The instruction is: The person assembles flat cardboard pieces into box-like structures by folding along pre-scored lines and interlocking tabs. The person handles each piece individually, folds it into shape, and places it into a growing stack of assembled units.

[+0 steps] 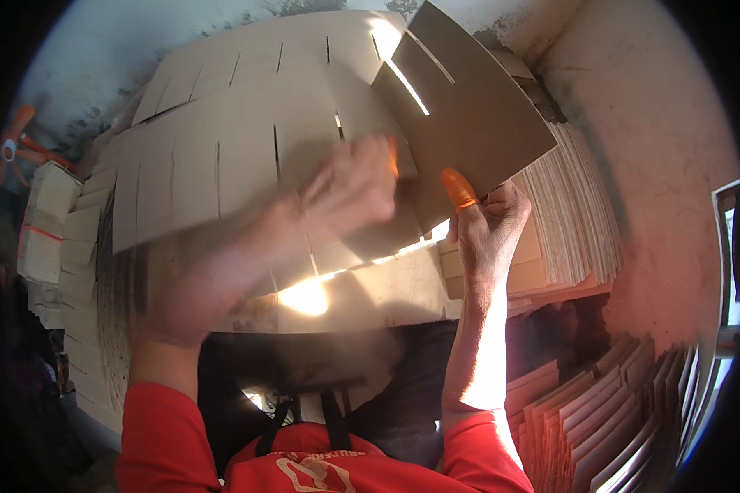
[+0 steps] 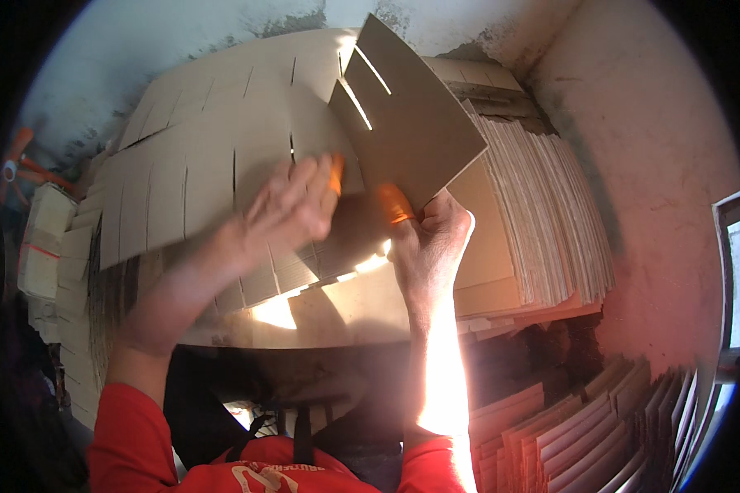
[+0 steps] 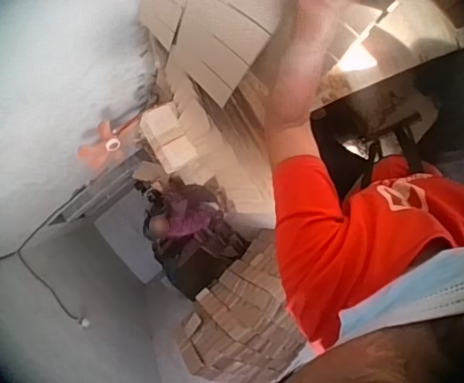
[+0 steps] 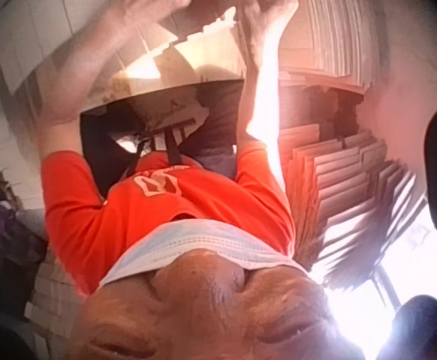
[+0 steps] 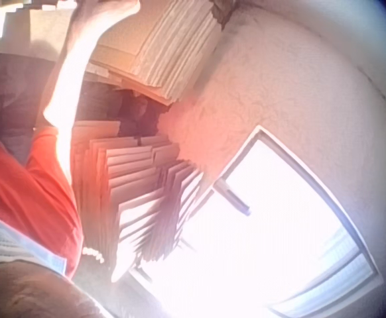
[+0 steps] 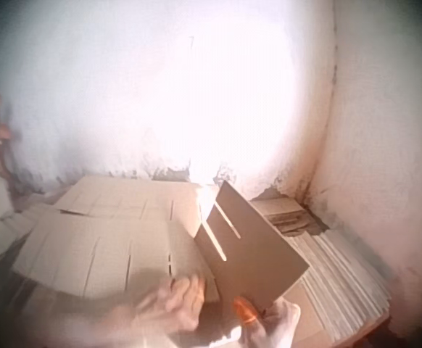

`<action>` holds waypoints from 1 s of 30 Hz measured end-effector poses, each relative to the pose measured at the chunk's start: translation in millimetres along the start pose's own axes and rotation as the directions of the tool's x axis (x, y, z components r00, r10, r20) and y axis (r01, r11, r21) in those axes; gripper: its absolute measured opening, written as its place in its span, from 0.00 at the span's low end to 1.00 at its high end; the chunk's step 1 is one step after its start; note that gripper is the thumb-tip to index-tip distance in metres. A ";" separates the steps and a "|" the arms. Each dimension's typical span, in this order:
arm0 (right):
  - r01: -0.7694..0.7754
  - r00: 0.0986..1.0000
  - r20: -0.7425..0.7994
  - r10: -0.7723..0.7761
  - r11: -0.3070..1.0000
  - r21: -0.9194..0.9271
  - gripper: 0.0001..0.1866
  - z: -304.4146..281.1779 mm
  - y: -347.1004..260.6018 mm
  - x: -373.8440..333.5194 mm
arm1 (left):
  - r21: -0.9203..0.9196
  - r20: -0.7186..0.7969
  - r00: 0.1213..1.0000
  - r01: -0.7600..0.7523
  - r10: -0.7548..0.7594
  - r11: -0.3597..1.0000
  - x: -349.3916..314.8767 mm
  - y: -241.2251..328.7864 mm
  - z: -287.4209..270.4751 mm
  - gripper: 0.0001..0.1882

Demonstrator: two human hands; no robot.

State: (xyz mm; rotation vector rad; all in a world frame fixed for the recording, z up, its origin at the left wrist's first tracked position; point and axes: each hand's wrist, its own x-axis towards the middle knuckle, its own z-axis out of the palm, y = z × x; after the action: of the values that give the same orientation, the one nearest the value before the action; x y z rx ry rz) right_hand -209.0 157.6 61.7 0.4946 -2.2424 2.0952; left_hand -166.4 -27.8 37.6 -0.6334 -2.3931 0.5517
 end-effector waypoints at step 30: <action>-0.077 0.995 -0.061 0.083 0.992 0.103 0.01 16.3 22.4 2.3 | -0.106 -0.025 0.949 0.311 -0.315 0.945 5.7 -109.0 94.2 0.13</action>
State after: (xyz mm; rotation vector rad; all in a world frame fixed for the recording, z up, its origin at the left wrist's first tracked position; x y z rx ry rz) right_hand -213.7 142.1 39.1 0.3407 -2.1655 2.2367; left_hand -263.6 -133.8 27.0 -0.2911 -2.4280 0.2797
